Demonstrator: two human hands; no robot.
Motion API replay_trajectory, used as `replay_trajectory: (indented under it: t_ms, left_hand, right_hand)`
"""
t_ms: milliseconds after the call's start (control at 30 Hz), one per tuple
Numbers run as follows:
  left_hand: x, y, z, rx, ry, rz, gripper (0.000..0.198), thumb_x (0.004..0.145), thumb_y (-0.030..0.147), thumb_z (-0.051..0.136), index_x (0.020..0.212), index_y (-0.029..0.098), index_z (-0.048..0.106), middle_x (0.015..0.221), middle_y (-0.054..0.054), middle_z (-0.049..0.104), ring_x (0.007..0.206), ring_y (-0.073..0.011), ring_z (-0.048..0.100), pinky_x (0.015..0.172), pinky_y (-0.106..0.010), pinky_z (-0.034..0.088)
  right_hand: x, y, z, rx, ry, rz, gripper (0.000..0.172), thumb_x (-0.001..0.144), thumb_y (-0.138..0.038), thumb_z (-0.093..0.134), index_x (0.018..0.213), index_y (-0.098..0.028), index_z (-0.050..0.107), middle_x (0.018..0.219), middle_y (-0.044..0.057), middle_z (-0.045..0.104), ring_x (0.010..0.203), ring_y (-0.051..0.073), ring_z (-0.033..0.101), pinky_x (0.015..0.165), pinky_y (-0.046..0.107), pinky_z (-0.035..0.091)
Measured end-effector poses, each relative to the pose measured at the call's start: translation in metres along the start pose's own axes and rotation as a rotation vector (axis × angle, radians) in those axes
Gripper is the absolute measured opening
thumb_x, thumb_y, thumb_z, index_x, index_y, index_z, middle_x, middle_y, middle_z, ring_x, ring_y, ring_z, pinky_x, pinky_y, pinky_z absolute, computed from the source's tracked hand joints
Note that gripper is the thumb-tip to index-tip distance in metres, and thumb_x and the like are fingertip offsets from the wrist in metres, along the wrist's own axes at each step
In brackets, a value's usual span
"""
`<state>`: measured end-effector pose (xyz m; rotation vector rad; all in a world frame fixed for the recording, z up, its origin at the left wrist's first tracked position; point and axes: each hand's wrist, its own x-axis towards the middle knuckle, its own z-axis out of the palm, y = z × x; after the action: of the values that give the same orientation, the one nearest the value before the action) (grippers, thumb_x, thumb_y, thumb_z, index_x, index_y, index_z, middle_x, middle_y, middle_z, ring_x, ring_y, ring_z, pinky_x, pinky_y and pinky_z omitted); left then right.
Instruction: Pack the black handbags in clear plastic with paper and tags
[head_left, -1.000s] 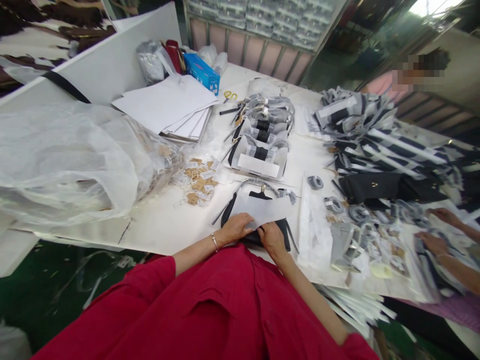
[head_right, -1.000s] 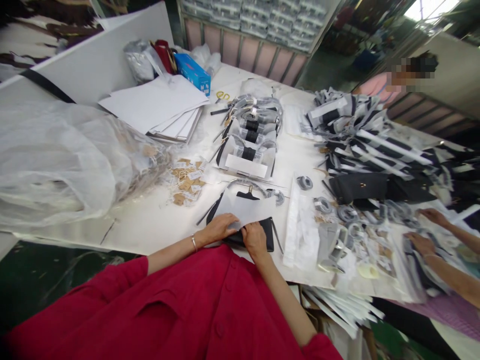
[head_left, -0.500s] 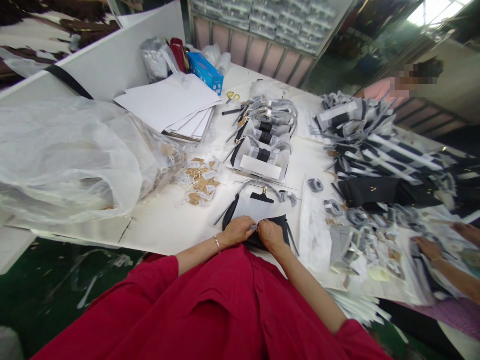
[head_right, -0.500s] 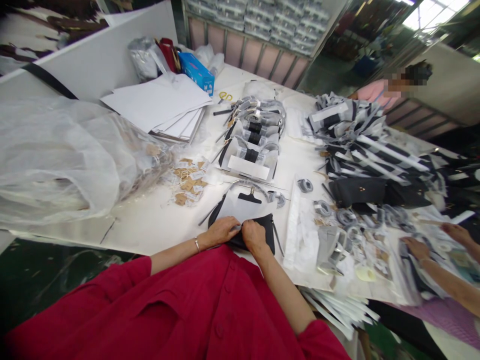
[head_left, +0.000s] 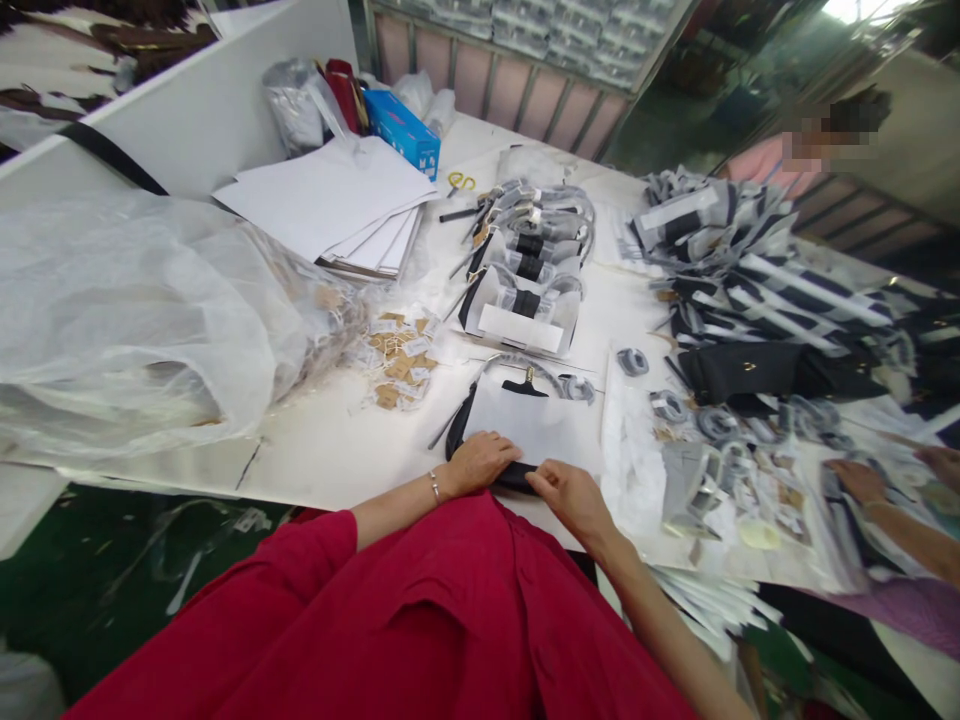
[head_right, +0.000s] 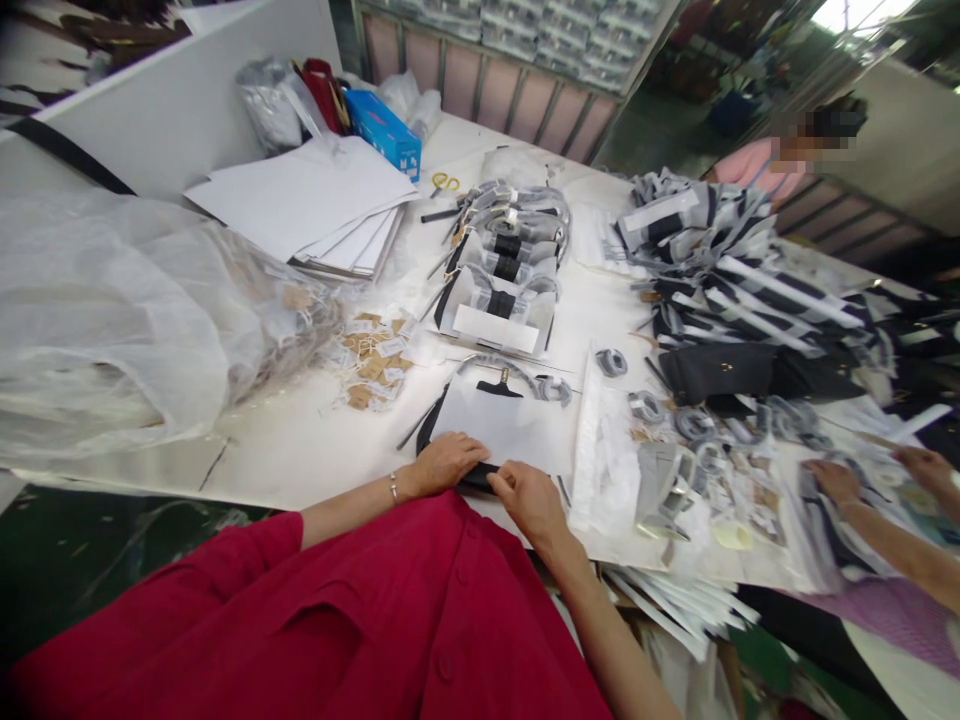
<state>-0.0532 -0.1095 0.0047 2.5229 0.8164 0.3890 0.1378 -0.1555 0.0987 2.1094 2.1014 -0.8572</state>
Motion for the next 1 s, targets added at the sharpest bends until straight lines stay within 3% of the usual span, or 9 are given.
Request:
replay_trajectory:
  t_ms: [67,133,233,367,567,667,733,867,1000]
  left_hand:
    - [0.0,0.002,-0.002,0.043,-0.01,0.048,0.026,0.1,0.022,0.04,0.121,0.022,0.056,0.109,-0.006,0.065,0.1,-0.0204,0.057,0.084,-0.033,0.042]
    - [0.001,0.004,-0.003,0.092,-0.033,0.085,0.026,0.099,0.02,0.04,0.119,0.021,0.056,0.104,-0.008,0.065,0.096,-0.0214,0.056,0.081,-0.034,0.042]
    - [0.001,0.006,-0.003,0.124,-0.056,0.105,0.024,0.099,0.02,0.039,0.114,0.019,0.058,0.094,-0.009,0.064,0.088,-0.0224,0.055,0.077,-0.036,0.04]
    - [-0.001,0.006,-0.001,0.124,-0.063,0.104,0.025,0.1,0.021,0.037,0.112,0.018,0.059,0.092,-0.01,0.063,0.088,-0.0228,0.055,0.08,-0.037,0.042]
    - [-0.002,0.003,0.002,0.091,-0.026,0.186,0.023,0.099,0.019,0.04,0.115,0.015,0.056,0.12,-0.011,0.062,0.113,-0.0217,0.056,0.095,-0.034,0.043]
    - [-0.002,0.003,0.003,0.056,-0.088,0.162,0.021,0.099,0.019,0.041,0.112,0.015,0.057,0.111,-0.008,0.066,0.104,-0.0207,0.061,0.092,-0.033,0.045]
    - [-0.003,0.005,0.002,0.029,-0.106,0.126,0.024,0.099,0.029,0.045,0.117,0.015,0.055,0.112,-0.009,0.066,0.104,-0.0223,0.061,0.092,-0.035,0.046]
    - [-0.005,0.006,0.0,-0.026,-0.112,0.099,0.066,0.088,0.056,0.059,0.136,0.015,0.041,0.13,-0.015,0.057,0.113,-0.0278,0.057,0.095,-0.04,0.045]
    - [-0.004,0.004,0.002,-0.042,-0.139,0.063,0.062,0.087,0.053,0.062,0.133,0.016,0.044,0.125,-0.013,0.06,0.11,-0.0271,0.057,0.094,-0.039,0.043]
  right_hand:
    - [-0.002,0.001,0.003,-0.025,0.222,-0.174,0.027,0.094,-0.037,0.049,0.091,-0.021,0.07,0.087,0.006,0.071,0.082,0.018,0.063,0.077,0.028,0.045]
    - [0.004,0.006,0.016,-0.072,0.304,-0.263,0.026,0.095,-0.028,0.046,0.108,-0.02,0.067,0.104,0.01,0.07,0.098,0.021,0.061,0.089,0.033,0.045]
    - [0.014,0.018,0.046,-0.122,0.258,-0.236,0.033,0.092,-0.02,0.047,0.121,-0.018,0.061,0.117,0.012,0.067,0.108,0.024,0.059,0.095,0.037,0.045]
    - [0.013,0.034,0.075,-0.056,0.241,-0.238,0.039,0.092,-0.026,0.049,0.13,-0.018,0.054,0.127,0.013,0.063,0.118,0.025,0.055,0.101,0.041,0.043]
    - [0.006,0.036,0.076,-0.032,0.198,-0.271,0.063,0.083,-0.039,0.066,0.138,-0.017,0.046,0.134,0.015,0.057,0.122,0.029,0.051,0.102,0.045,0.041]
    - [0.006,0.034,0.079,-0.081,0.169,-0.255,0.072,0.078,-0.039,0.072,0.141,-0.016,0.043,0.135,0.016,0.056,0.12,0.031,0.051,0.1,0.045,0.041]
    - [0.008,0.034,0.083,-0.108,0.163,-0.248,0.073,0.079,-0.036,0.071,0.142,-0.015,0.041,0.135,0.016,0.056,0.119,0.031,0.051,0.099,0.045,0.04]
    - [0.01,0.036,0.09,-0.131,0.181,-0.241,0.072,0.081,-0.033,0.068,0.145,-0.018,0.038,0.132,0.016,0.058,0.117,0.03,0.052,0.097,0.043,0.04]
    - [0.01,0.039,0.093,-0.13,0.211,-0.24,0.064,0.082,-0.03,0.068,0.14,-0.02,0.044,0.128,0.013,0.06,0.114,0.028,0.053,0.094,0.041,0.039]
